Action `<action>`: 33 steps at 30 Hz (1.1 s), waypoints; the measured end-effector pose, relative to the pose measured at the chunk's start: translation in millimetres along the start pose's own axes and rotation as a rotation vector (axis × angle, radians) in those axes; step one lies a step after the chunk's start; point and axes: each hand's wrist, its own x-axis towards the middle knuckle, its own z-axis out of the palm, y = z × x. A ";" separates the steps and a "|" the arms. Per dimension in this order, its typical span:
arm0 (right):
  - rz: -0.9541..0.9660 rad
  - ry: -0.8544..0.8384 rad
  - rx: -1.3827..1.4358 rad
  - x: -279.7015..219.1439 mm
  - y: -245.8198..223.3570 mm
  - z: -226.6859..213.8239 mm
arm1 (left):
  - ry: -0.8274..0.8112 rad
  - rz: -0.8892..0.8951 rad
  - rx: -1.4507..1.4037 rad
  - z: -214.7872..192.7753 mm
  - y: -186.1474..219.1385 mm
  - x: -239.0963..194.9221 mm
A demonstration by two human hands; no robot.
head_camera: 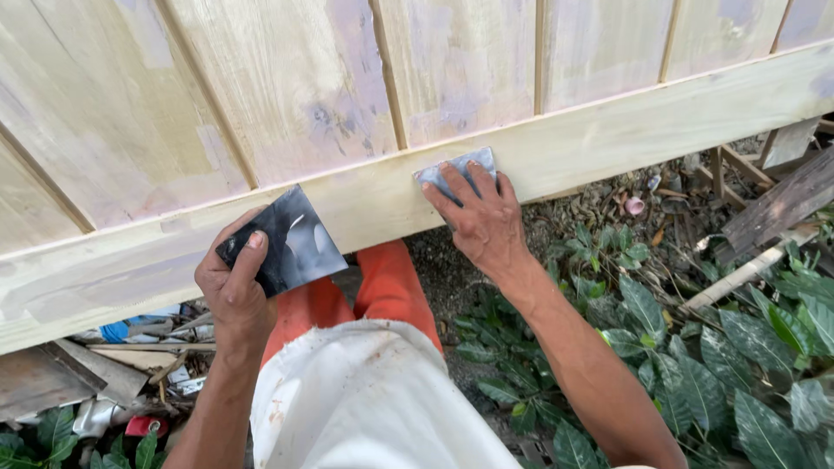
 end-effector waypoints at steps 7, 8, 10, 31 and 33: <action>-0.041 -0.142 -0.001 -25.4 -6.7 -17.6 | 0.065 -0.052 -0.090 -31.0 -3.3 -21.5; -0.002 -0.105 -0.014 -17.0 -3.4 -17.1 | 0.069 -0.051 -0.100 -36.1 -2.9 -23.9; 0.087 -0.043 -0.032 1.0 5.9 -13.5 | 0.079 -0.063 -0.113 -44.7 -3.8 -31.5; 0.151 -0.142 0.056 -44.2 12.4 -24.0 | 0.147 -0.156 -0.029 -54.8 -9.1 -50.4; 0.471 -0.080 0.117 -29.8 11.9 -16.5 | 0.150 -0.163 -0.035 -49.4 -6.1 -49.9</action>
